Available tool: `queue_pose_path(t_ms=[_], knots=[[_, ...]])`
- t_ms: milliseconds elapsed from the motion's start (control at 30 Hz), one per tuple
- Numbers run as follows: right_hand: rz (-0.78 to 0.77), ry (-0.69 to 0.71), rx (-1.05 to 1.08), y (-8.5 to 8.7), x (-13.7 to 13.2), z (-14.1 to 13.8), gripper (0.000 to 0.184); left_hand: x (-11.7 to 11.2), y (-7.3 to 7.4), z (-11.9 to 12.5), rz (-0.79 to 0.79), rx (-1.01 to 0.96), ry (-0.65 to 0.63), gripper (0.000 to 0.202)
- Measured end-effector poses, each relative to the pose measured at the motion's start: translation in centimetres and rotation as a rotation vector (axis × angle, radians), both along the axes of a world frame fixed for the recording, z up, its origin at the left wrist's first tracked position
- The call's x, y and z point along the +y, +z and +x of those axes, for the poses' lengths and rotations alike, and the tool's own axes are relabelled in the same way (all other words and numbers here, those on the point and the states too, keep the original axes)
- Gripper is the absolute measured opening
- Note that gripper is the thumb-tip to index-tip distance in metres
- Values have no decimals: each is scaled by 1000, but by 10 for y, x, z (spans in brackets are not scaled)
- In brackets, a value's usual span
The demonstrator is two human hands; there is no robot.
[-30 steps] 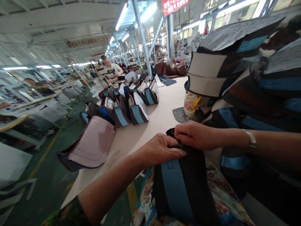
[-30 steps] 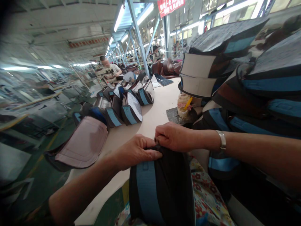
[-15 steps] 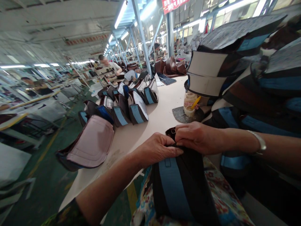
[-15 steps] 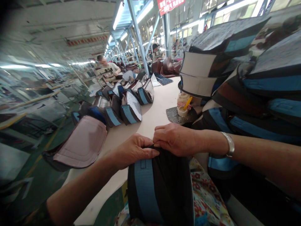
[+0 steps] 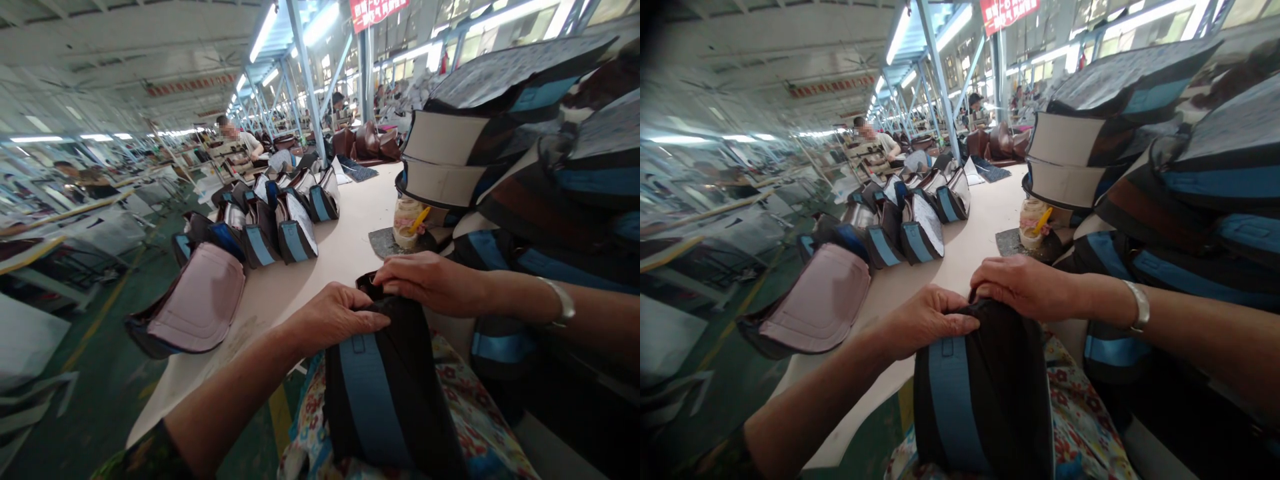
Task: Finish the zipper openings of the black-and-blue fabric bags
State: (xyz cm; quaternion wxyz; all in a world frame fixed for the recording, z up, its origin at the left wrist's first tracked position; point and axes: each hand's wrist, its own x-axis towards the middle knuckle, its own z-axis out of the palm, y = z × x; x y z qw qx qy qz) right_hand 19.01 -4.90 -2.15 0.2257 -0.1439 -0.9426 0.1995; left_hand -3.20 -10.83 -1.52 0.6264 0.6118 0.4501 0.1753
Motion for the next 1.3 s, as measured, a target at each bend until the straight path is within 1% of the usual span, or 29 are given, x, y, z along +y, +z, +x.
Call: queue_pose_path(t_ms=[67, 133, 200, 300, 400, 433, 500, 567, 633, 700, 800, 867, 933, 1000, 1100, 1133, 1200, 1233, 1300], knots=[[138, 59, -49, 2, -4, 3, 22, 1, -2, 0, 16, -19, -5, 39], [279, 110, -150, 5, -8, 4, 25, 1, -3, 0, 42, -24, -10, 38], [375, 129, -250, 9, -12, 3, 23, 1, -5, 0, 51, -20, -19, 37], [439, 98, -348, 13, -17, 0, 17, 1, -5, 1, 64, 3, -30, 38], [453, 40, -371, 9, -19, -5, 13, 0, -5, 2, 104, 22, -49, 36], [419, 10, -358, 5, -19, -7, 12, 0, -4, 2, 116, 27, -57, 36], [264, -60, -314, -3, -17, -11, 11, -1, -3, 4, 128, 49, -59, 38], [9, -109, -267, -9, -14, -14, 16, -1, -2, 4, 133, 75, -51, 42], [-252, -107, -225, -11, -10, -14, 24, -1, 1, 3, 140, 93, -49, 44], [-434, -76, -168, -9, -6, -11, 27, -1, 4, 0, 141, 96, -60, 44], [-573, -27, -86, -4, -2, -6, 32, 0, 7, -6, 115, 65, -90, 38], [-607, -6, -71, -1, -2, -4, 36, 1, 8, -9, 110, 37, -108, 35], [-589, -16, -67, 1, -4, -3, 34, 2, 7, -9, 121, 39, -107, 33], [-565, -49, -54, 0, -6, -4, 28, 3, 6, -7, 154, 75, -92, 29], [-534, -96, -10, -4, -11, -7, 16, 3, 5, -5, 253, 138, -88, 24], [-486, -106, 14, -5, -13, -8, 11, 3, 4, -4, 291, 154, -91, 23], [-312, -104, 81, -9, -16, -8, 3, 3, 4, -4, 318, 157, -89, 23], [-205, -89, 112, -10, -18, -8, 3, 3, 4, -4, 291, 139, -88, 22], [12, -40, 139, -14, -22, -6, 9, 4, 4, -6, 184, 69, -71, 22]])
